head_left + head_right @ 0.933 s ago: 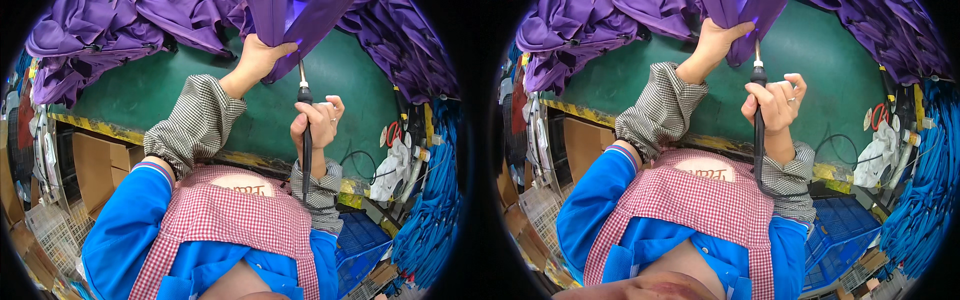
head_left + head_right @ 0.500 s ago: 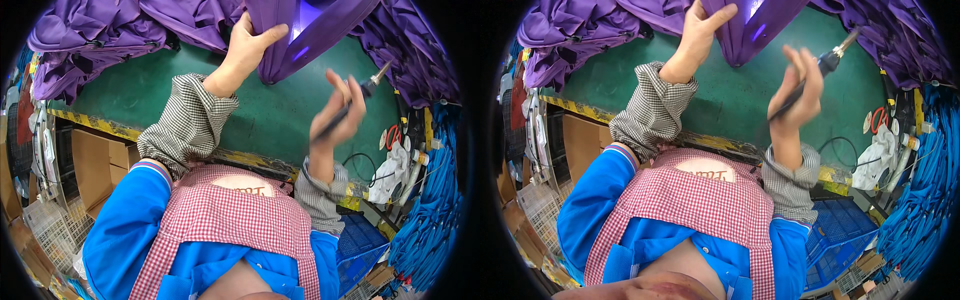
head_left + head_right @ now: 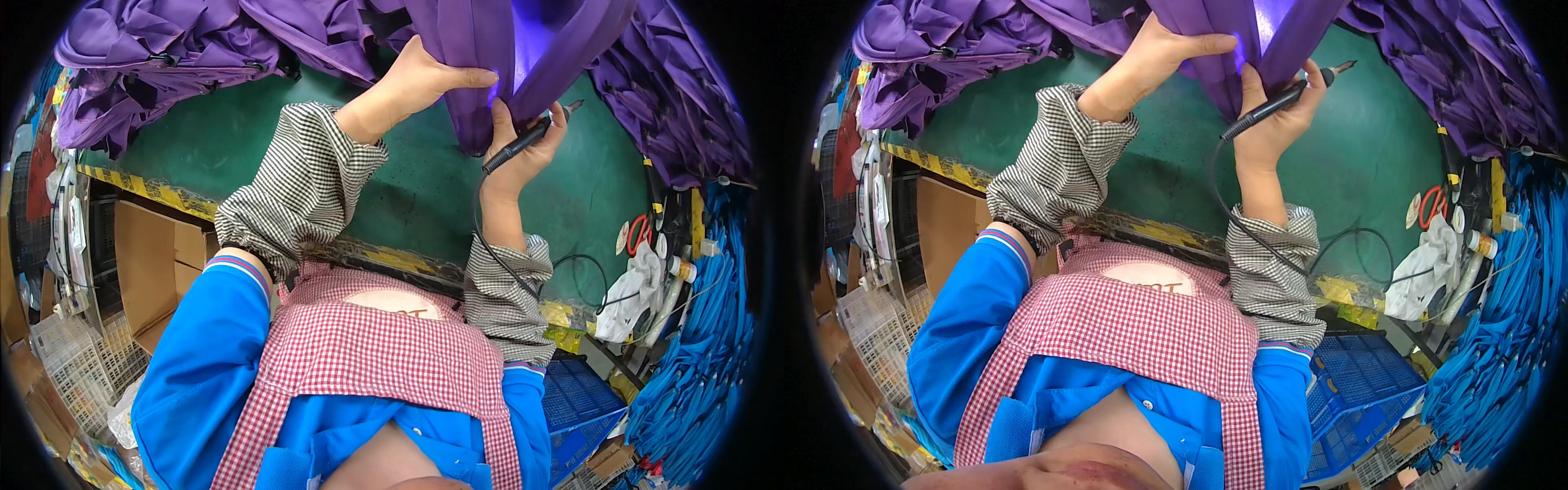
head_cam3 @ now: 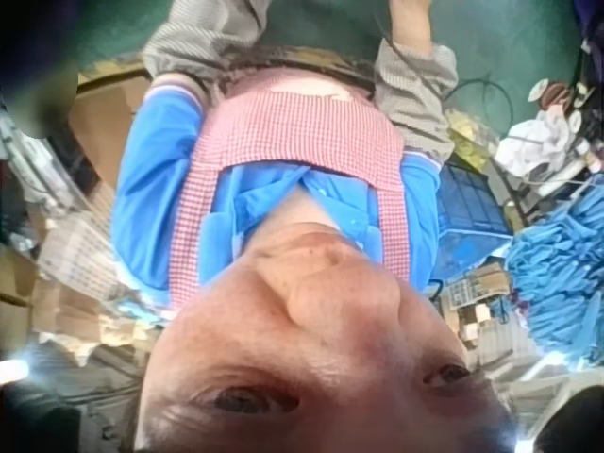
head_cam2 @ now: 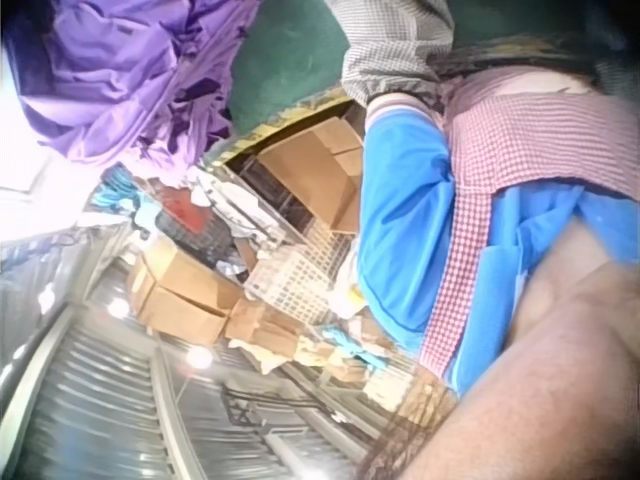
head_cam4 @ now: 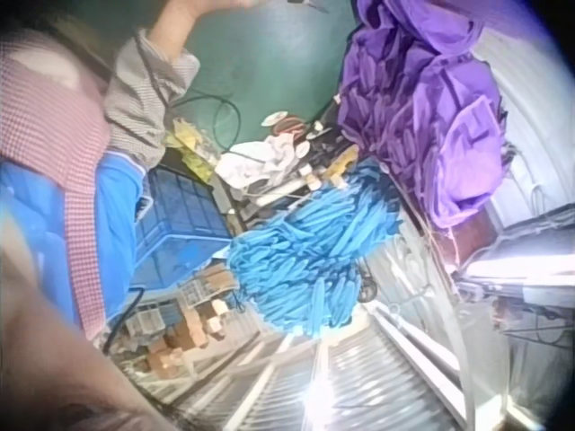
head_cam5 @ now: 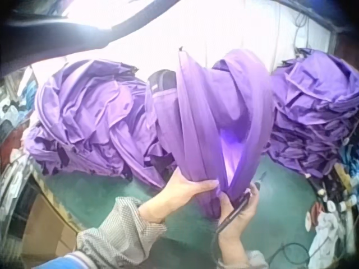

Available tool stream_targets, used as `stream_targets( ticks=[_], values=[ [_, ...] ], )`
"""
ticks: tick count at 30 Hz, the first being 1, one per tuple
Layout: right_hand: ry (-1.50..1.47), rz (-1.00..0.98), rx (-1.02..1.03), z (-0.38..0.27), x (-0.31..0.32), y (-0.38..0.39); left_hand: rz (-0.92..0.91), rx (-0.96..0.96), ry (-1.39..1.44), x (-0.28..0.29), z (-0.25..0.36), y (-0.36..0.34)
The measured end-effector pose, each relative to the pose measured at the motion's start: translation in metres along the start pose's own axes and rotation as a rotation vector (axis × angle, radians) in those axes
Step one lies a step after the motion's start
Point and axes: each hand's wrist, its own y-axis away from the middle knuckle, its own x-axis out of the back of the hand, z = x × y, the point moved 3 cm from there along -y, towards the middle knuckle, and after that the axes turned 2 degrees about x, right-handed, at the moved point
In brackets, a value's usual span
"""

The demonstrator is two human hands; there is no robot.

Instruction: The person uses a handheld soldering iron to seal seams on purple fabric bags. They repeatedly pick up bags, apply heat along edges, and place them aside. The task is performed one at a time in a repetitive cycle.

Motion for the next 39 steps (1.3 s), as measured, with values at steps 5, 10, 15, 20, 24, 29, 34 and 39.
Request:
stream_targets(
  ticks=[5,10,15,20,24,29,34,39],
  values=[
    [0.093,0.034,0.082,0.001,0.003,-0.004,0.079,-0.027,0.003,-0.012,0.0,-0.001],
    [0.145,0.025,0.069,-0.004,0.006,-0.006,0.131,0.118,-0.28,-0.019,0.006,0.002],
    [0.632,-0.123,0.096,-0.037,0.023,-0.006,0.178,0.002,-0.213,-0.023,0.009,0.004],
    [0.447,-0.056,0.622,-0.088,0.053,0.015,0.15,-0.026,-0.258,-0.018,0.005,0.001],
    [0.392,-0.223,0.36,-0.087,0.061,0.04,0.144,-0.008,-0.237,-0.017,0.003,-0.002],
    [0.44,-0.44,0.643,-0.079,0.044,0.032,0.118,0.044,-0.306,-0.013,0.001,-0.005],
    [0.453,-0.428,0.696,-0.069,0.039,0.028,0.138,0.057,-0.291,-0.017,0.005,-0.003],
    [0.656,-0.582,0.496,-0.09,0.019,0.019,0.144,0.028,-0.25,-0.011,0.005,0.001]
  ],
)
